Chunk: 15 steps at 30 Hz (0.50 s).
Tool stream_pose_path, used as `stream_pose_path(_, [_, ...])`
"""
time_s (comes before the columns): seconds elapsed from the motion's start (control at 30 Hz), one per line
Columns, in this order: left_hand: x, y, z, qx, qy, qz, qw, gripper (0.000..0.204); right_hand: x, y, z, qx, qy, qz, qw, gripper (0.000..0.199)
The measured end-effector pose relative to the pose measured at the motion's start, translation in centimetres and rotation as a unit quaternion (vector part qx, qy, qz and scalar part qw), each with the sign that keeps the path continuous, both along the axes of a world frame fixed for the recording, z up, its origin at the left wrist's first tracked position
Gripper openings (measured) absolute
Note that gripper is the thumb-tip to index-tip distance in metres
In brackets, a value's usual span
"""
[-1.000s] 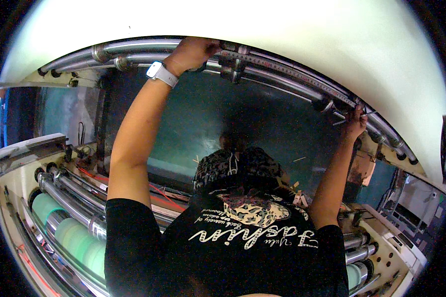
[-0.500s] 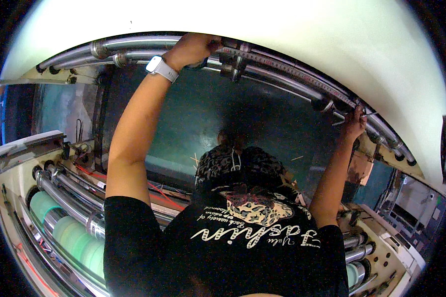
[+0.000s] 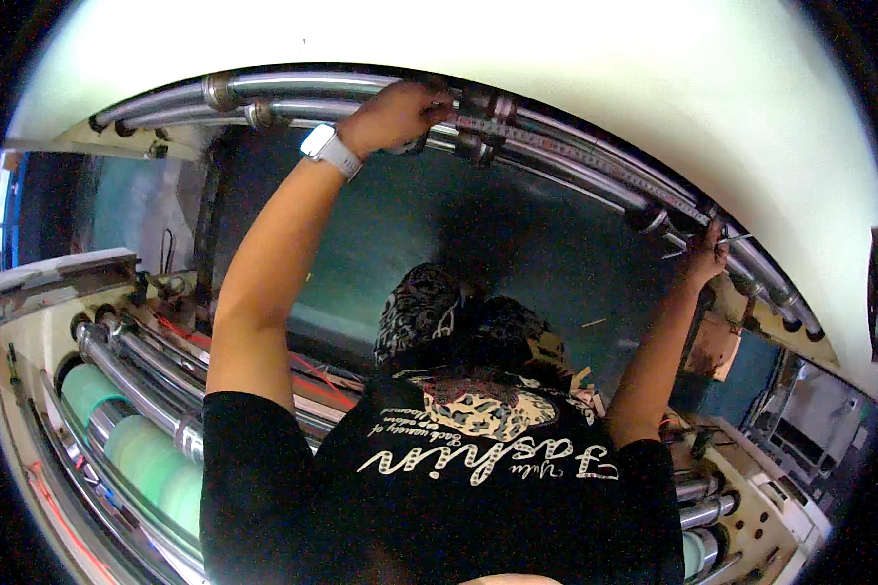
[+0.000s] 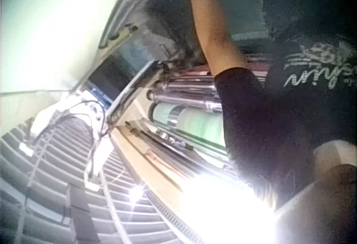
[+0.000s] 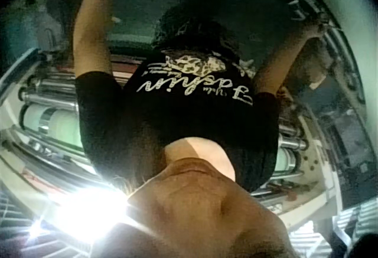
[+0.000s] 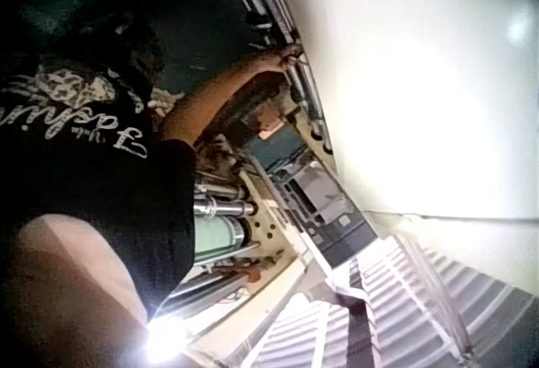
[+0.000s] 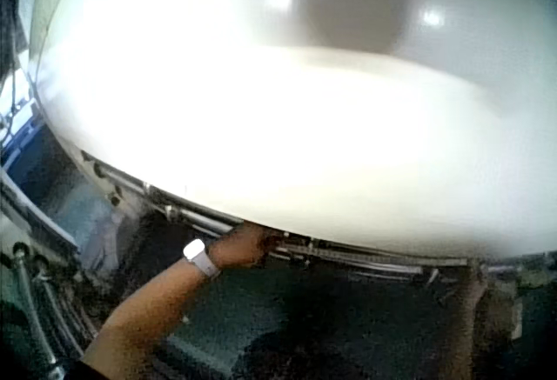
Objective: The person uses a tape measure to take various measurements along parallel metal rollers of a machine, holding the tape at different points to check alignment or spacing.
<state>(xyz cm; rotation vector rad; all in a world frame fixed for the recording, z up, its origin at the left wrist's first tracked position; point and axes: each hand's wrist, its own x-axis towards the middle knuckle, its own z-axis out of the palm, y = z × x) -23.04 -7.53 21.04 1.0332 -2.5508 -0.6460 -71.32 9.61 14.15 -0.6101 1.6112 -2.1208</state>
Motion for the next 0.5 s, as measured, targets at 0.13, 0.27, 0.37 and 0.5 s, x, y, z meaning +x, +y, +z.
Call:
stream_pose_path(0.13, [5.9,0.9,2.2,0.047,0.033,-0.050,0.997,0.023,5.3,-0.7,0.0,0.084,0.035,-0.107,0.990,0.015])
stream_pose_path(0.27, [17.0,0.3,5.4,0.203,-0.062,0.058,0.975,0.025,16.8,-3.5,-1.1,-0.040,0.031,0.005,0.999,0.016])
stream_pose_path(0.37, [25.0,-0.7,6.7,0.231,-0.047,0.103,0.966,0.020,25.2,-5.9,-1.0,0.013,0.060,0.008,0.998,0.013])
stream_pose_path(0.5, [32.7,-4.2,6.6,0.230,-0.069,0.071,0.968,0.016,32.7,-9.4,-0.5,-0.051,-0.003,0.005,0.999,0.018])
